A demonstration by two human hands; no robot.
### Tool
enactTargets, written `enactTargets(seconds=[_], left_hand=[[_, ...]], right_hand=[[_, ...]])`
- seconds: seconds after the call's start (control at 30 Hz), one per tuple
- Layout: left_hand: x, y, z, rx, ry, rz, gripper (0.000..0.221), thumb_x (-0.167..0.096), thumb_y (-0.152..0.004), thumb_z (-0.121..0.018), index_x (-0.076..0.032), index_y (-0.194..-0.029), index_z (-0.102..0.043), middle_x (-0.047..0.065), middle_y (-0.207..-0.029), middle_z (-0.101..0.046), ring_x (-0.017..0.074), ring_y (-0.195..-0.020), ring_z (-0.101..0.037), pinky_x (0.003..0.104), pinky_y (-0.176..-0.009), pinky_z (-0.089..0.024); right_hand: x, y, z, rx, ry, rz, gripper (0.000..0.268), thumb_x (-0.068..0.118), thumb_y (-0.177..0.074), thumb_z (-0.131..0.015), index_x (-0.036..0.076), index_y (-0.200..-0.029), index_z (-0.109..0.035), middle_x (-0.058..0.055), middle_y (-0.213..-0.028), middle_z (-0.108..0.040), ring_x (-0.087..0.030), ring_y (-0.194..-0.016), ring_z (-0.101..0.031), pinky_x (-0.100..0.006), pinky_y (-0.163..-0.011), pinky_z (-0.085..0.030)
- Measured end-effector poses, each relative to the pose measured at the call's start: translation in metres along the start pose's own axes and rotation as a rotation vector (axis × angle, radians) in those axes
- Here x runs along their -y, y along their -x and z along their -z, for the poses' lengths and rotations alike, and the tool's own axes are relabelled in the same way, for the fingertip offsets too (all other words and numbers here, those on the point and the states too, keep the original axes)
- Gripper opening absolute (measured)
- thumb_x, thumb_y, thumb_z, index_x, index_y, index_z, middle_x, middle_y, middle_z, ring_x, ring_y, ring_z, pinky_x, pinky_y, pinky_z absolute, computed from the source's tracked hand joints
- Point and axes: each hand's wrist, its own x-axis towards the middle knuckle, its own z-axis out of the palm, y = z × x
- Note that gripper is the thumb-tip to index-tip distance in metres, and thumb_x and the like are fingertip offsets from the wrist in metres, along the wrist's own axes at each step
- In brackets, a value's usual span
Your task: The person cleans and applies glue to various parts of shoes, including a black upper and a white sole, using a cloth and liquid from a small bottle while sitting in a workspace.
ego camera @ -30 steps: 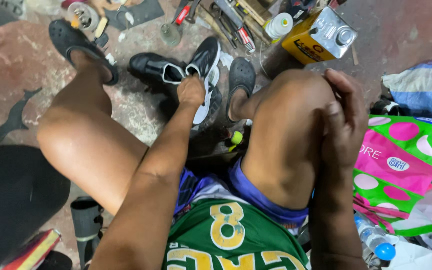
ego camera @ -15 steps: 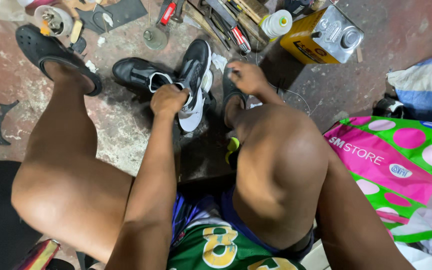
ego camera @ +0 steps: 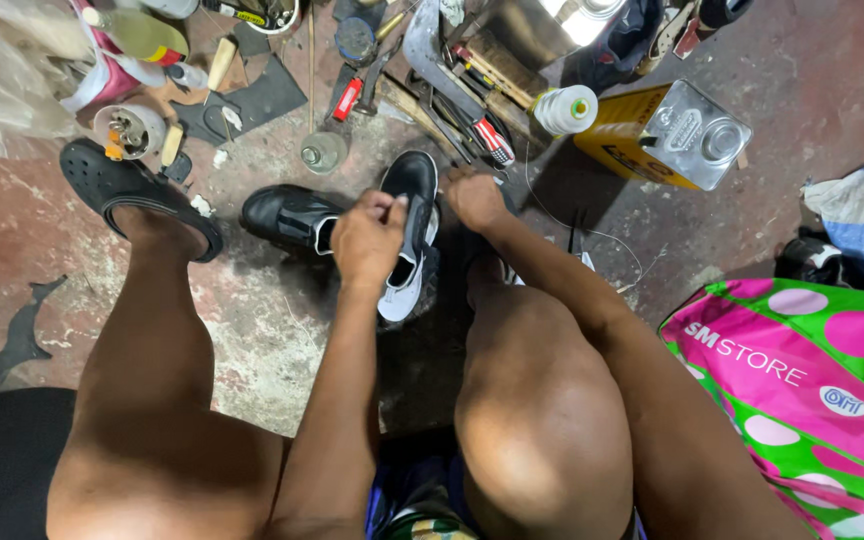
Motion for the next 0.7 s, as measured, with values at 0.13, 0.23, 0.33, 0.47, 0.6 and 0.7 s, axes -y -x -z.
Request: enactTargets(seconds=[0.13,0.23,0.33,0.47,0.6,0.7], left_hand=[[-0.001,0.002,-0.019,0.119,0.125,0.027,0.027,-0.037,-0.091,-0.073,-0.010,-0.094,-0.072,0.013,-0.087,-0.077,0.0315,-0.079,-0.075,0.040,-0.073,-0.055],[-0.001,0.004,-0.038,0.053,0.389,-0.021,0.022,-0.030,-0.091,-0.072,-0.008,-0.098,-0.072,0.012,-0.089,-0.078,0.0258,-0.078,-0.078,0.036,-0.073,-0.058],[-0.005,0.015,-0.055,0.012,0.361,-0.157,0.025,-0.027,-0.093,-0.073,-0.007,-0.106,-0.071,0.013,-0.093,-0.078,0.0245,-0.083,-0.075,0.037,-0.074,-0.057],[-0.010,0.012,-0.075,0.507,0.617,0.307,0.038,-0.033,-0.093,-0.071,-0.008,-0.121,-0.066,0.008,-0.091,-0.073,0.0185,-0.072,-0.072,0.032,-0.063,-0.058],[0.006,0.014,-0.099,0.500,0.902,0.290,0.037,-0.033,-0.096,-0.072,-0.002,-0.116,-0.072,0.005,-0.090,-0.073,0.0101,-0.076,-0.070,0.025,-0.065,-0.058],[0.015,0.009,-0.109,0.388,0.814,0.339,0.035,-0.033,-0.096,-0.066,-0.004,-0.115,-0.072,0.002,-0.092,-0.075,0.0080,-0.075,-0.070,0.024,-0.061,-0.056]], right_hand=[[0.001,0.010,0.025,0.120,-0.174,-0.283,0.013,0.020,-0.086,-0.071,0.009,-0.092,-0.073,-0.015,-0.086,-0.074,-0.033,-0.081,-0.070,-0.047,-0.071,-0.053],[-0.001,0.036,0.036,-0.083,-0.549,-0.293,0.011,0.014,-0.088,-0.073,0.005,-0.095,-0.073,-0.013,-0.083,-0.073,-0.024,-0.075,-0.067,-0.040,-0.067,-0.053],[0.009,0.060,0.047,-0.047,-1.085,-0.378,0.008,0.009,-0.095,-0.069,0.003,-0.098,-0.070,-0.006,-0.085,-0.071,-0.010,-0.073,-0.063,-0.029,-0.067,-0.053],[0.022,0.065,0.081,-0.017,-1.544,-0.383,0.006,0.005,-0.097,-0.071,0.003,-0.101,-0.066,0.002,-0.088,-0.069,-0.005,-0.078,-0.062,-0.023,-0.072,-0.053],[0.025,0.052,0.088,-0.078,-1.619,-0.477,0.008,0.008,-0.097,-0.069,0.003,-0.104,-0.068,0.001,-0.087,-0.070,-0.006,-0.074,-0.062,-0.023,-0.069,-0.052],[0.026,0.051,0.084,-0.069,-1.601,-0.518,0.007,0.008,-0.097,-0.068,0.004,-0.102,-0.067,0.001,-0.089,-0.071,-0.006,-0.075,-0.066,-0.023,-0.070,-0.055]])
